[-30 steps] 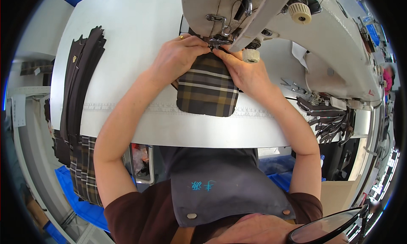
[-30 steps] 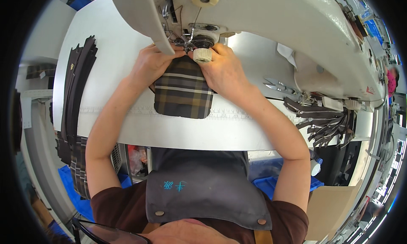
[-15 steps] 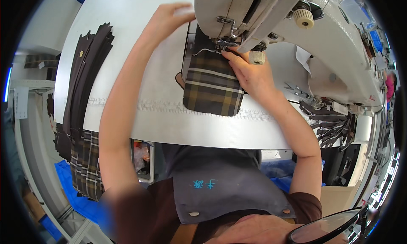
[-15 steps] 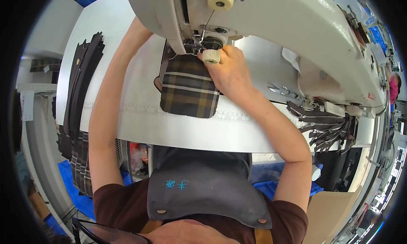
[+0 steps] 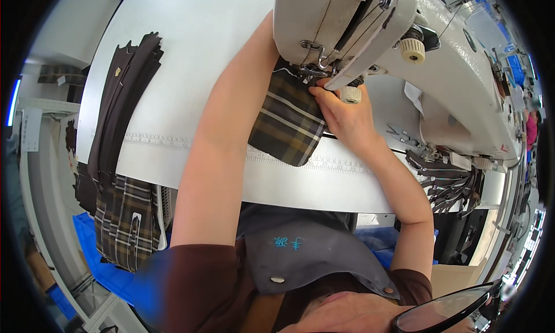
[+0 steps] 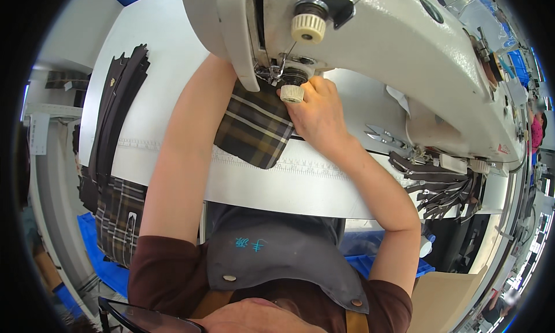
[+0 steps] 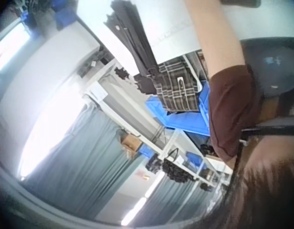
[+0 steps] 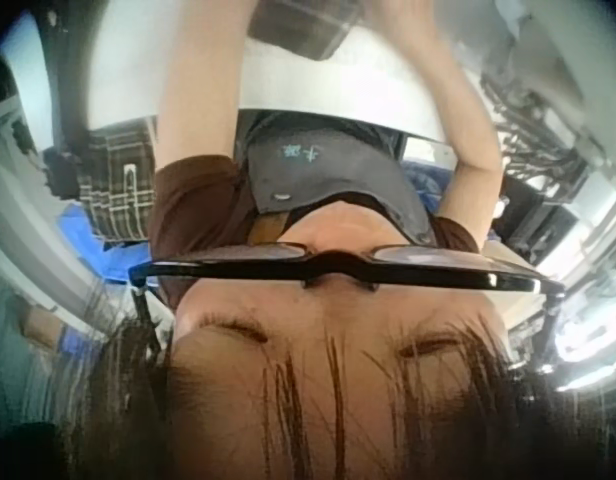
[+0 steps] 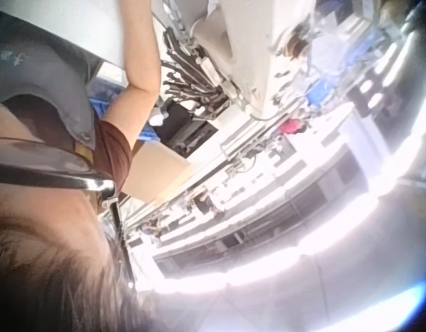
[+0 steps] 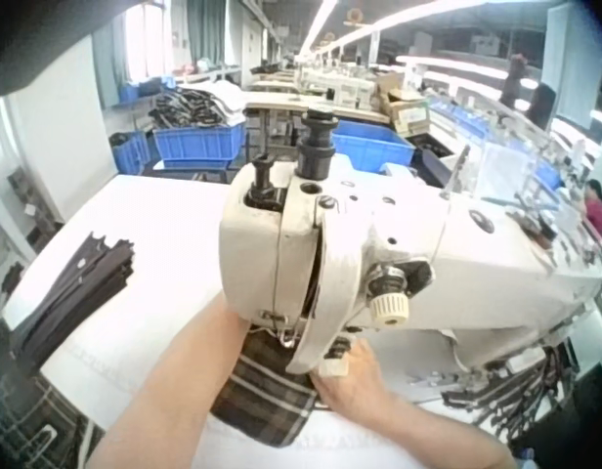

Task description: The person sews zippers onto plaid fabric pieces using an industrial sewing machine. They align the zipper with the fabric, guide it under the presser foot, and stitch along the edges. The person handles multiple fabric pieces, sewing zippers on both sides and trimming threads.

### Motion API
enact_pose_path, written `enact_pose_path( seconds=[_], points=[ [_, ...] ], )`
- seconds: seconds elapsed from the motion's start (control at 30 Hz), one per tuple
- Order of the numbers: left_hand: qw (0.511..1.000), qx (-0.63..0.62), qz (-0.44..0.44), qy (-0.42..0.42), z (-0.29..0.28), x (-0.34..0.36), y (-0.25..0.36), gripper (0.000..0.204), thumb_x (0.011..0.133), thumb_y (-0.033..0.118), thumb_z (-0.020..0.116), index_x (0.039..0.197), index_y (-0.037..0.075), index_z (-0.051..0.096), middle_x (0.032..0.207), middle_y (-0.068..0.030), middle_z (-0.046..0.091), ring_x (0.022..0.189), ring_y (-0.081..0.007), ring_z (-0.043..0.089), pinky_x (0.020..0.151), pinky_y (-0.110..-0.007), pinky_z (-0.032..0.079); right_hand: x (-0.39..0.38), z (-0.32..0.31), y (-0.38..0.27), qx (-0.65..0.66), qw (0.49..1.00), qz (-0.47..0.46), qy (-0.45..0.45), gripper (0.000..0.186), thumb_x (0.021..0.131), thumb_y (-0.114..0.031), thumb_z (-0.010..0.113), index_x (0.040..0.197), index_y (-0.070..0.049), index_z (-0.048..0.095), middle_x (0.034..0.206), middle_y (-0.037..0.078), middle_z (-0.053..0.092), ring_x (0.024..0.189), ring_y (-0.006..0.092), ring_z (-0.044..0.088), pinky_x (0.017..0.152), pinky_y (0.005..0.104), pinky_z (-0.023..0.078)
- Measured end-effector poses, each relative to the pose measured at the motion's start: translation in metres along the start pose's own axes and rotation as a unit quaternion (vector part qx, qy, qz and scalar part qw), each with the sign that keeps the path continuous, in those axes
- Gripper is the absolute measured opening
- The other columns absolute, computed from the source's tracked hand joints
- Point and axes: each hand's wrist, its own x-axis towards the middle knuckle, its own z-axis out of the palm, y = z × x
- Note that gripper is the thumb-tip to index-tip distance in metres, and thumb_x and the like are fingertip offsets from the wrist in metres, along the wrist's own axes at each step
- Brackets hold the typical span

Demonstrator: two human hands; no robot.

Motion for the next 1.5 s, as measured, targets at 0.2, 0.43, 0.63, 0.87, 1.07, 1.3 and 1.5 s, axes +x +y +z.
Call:
enact_pose_path(
  seconds=[0.2,0.43,0.63,0.87,1.07,1.3,1.5],
  points=[
    [1.0,0.012,0.006,0.01,-0.004,0.005,0.0,0.022,0.082,0.011,0.061,0.101,0.0,0.061,0.089,-0.0097,0.064,0.089,-0.0183,0.062,0.084,-0.03,0.048,-0.002,0.002,-0.001,0.001,1.0,-0.005,0.008,0.022,0.067,-0.004,0.067,0.089,-0.009,0.065,0.079,0.005,0.055,0.082,0.0248,0.052,0.073,0.0373,0.041],
    [0.999,0.022,0.022,0.02,-0.009,0.019,0.001,0.021,0.083,0.012,0.062,0.099,0.0,0.06,0.09,-0.0098,0.063,0.089,-0.0181,0.061,0.084,-0.03,0.048,-0.004,0.001,-0.002,0.0,1.0,0.008,-0.009,0.017,0.069,-0.004,0.065,0.086,-0.006,0.063,0.087,0.008,0.057,0.092,0.0275,0.053,0.079,0.04,0.043],
    [0.999,0.017,0.022,0.031,-0.021,0.025,-0.005,0.02,0.083,0.013,0.062,0.098,0.0,0.058,0.091,-0.0098,0.062,0.089,-0.0179,0.06,0.084,-0.03,0.048,-0.006,0.003,-0.002,-0.005,1.0,0.021,-0.023,0.016,0.07,-0.004,0.065,0.086,-0.006,0.063,0.093,0.009,0.058,0.095,0.0282,0.053,0.08,0.0398,0.043],
    [0.999,0.005,0.018,0.046,-0.035,0.034,-0.013,0.02,0.084,0.015,0.063,0.096,0.0,0.057,0.092,-0.0099,0.061,0.09,-0.0177,0.06,0.084,-0.031,0.048,-0.005,-0.002,-0.003,-0.003,0.998,0.03,-0.049,0.023,0.07,-0.005,0.066,0.093,-0.004,0.062,0.095,0.009,0.057,0.097,0.0279,0.052,0.081,0.04,0.042],
    [0.998,-0.009,0.005,0.061,-0.034,0.037,-0.021,0.021,0.085,0.016,0.063,0.094,0.0,0.055,0.094,-0.0099,0.06,0.09,-0.0176,0.059,0.085,-0.031,0.048,-0.024,-0.023,-0.046,0.027,0.997,0.04,-0.068,0.042,0.071,-0.012,0.07,0.11,-0.003,0.06,0.118,0.009,0.055,0.109,0.0271,0.049,0.088,0.0392,0.041],
    [0.984,-0.082,0.002,0.159,-0.096,0.038,-0.03,0.022,0.086,0.018,0.063,0.093,-0.001,0.054,0.095,-0.01,0.059,0.09,-0.0174,0.058,0.085,-0.032,0.048,-0.021,-0.015,-0.042,0.019,0.995,0.061,-0.079,0.046,0.075,-0.019,0.069,0.116,-0.002,0.056,0.121,0.01,0.055,0.113,0.029,0.048,0.091,0.042,0.04],
    [0.929,-0.322,-0.005,0.185,-0.18,-0.067,0.0,0.023,0.086,0.019,0.064,0.091,-0.001,0.052,0.096,-0.01,0.058,0.09,-0.0172,0.058,0.085,-0.032,0.048,-0.018,-0.01,-0.013,-0.095,0.985,0.076,-0.124,0.047,0.084,-0.04,0.059,0.114,-0.004,0.057,0.119,0.012,0.057,0.121,0.0326,0.043,0.099,0.0492,0.035]
  ],
)
